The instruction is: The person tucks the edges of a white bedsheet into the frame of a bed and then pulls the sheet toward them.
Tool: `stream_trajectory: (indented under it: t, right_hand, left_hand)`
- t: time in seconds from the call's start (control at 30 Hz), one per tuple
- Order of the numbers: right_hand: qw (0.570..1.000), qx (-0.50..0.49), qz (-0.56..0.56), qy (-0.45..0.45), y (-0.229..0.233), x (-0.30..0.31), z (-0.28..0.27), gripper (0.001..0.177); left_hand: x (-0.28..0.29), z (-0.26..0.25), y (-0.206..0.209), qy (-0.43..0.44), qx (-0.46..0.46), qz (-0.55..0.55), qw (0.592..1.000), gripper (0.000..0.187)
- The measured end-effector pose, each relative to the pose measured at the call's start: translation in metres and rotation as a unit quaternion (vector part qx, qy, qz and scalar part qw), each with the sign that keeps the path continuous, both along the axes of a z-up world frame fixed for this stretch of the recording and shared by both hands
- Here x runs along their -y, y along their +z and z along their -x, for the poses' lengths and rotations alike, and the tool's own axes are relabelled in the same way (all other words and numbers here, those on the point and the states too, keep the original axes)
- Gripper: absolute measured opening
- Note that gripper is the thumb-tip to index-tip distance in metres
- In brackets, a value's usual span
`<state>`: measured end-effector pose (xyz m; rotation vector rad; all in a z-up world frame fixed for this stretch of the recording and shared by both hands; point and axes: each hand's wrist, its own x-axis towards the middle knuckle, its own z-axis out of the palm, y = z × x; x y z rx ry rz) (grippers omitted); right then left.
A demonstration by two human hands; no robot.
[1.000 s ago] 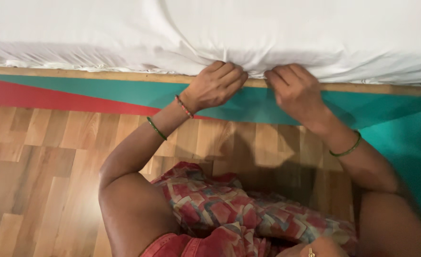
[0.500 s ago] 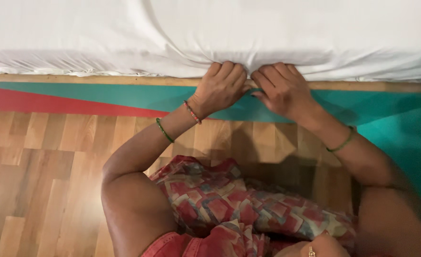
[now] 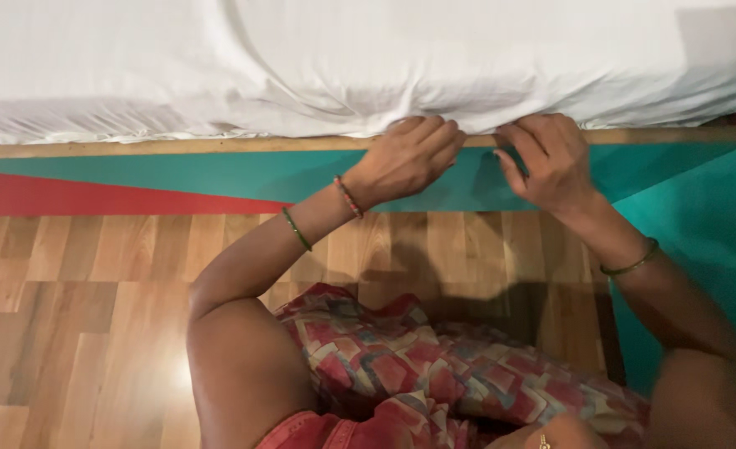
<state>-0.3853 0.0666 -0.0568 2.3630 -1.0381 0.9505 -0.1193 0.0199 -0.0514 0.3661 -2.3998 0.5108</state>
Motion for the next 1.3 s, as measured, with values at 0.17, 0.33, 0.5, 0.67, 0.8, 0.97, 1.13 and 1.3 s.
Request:
stream_trajectory:
  t: [0.17, 0.33, 0.5, 0.67, 0.8, 0.97, 1.13, 1.3]
  right_hand:
    - [0.999, -0.022, -0.022, -0.015, -0.008, 0.007, 0.005, 0.04]
    - [1.0, -0.021, 0.003, -0.022, -0.016, 0.025, 0.002, 0.04]
    - [0.991, -0.039, 0.093, -0.084, -0.03, 0.04, -0.005, 0.036]
    - [0.99, -0.037, 0.113, -0.079, -0.038, 0.037, 0.0, 0.042]
    - [0.996, -0.013, 0.078, -0.027, -0.044, 0.026, 0.012, 0.034]
    - [0.996, 0.028, 0.082, 0.018, -0.038, -0.001, 0.041, 0.023]
    - [0.994, 0.069, 0.072, -0.047, -0.024, -0.006, 0.072, 0.029]
    - [0.998, 0.042, 0.0, -0.055, -0.029, 0.002, 0.08, 0.026]
  left_hand:
    - [0.009, 0.026, -0.014, 0.023, 0.023, -0.074, 0.997, 0.041]
    - [0.011, 0.051, -0.032, 0.079, 0.031, 0.026, 0.996, 0.041]
    - [0.021, 0.067, -0.039, 0.096, 0.053, 0.028, 0.994, 0.029]
    - [0.021, 0.072, -0.043, 0.112, 0.064, 0.012, 0.992, 0.022]
    - [0.012, 0.066, -0.04, 0.099, 0.045, 0.021, 0.994, 0.029]
    - [-0.004, 0.049, -0.028, 0.022, 0.008, -0.074, 0.997, 0.049]
    - [-0.007, 0.065, -0.023, 0.011, -0.016, -0.054, 0.998, 0.057]
    - [0.003, 0.092, -0.024, 0.013, -0.008, -0.042, 0.999, 0.059]
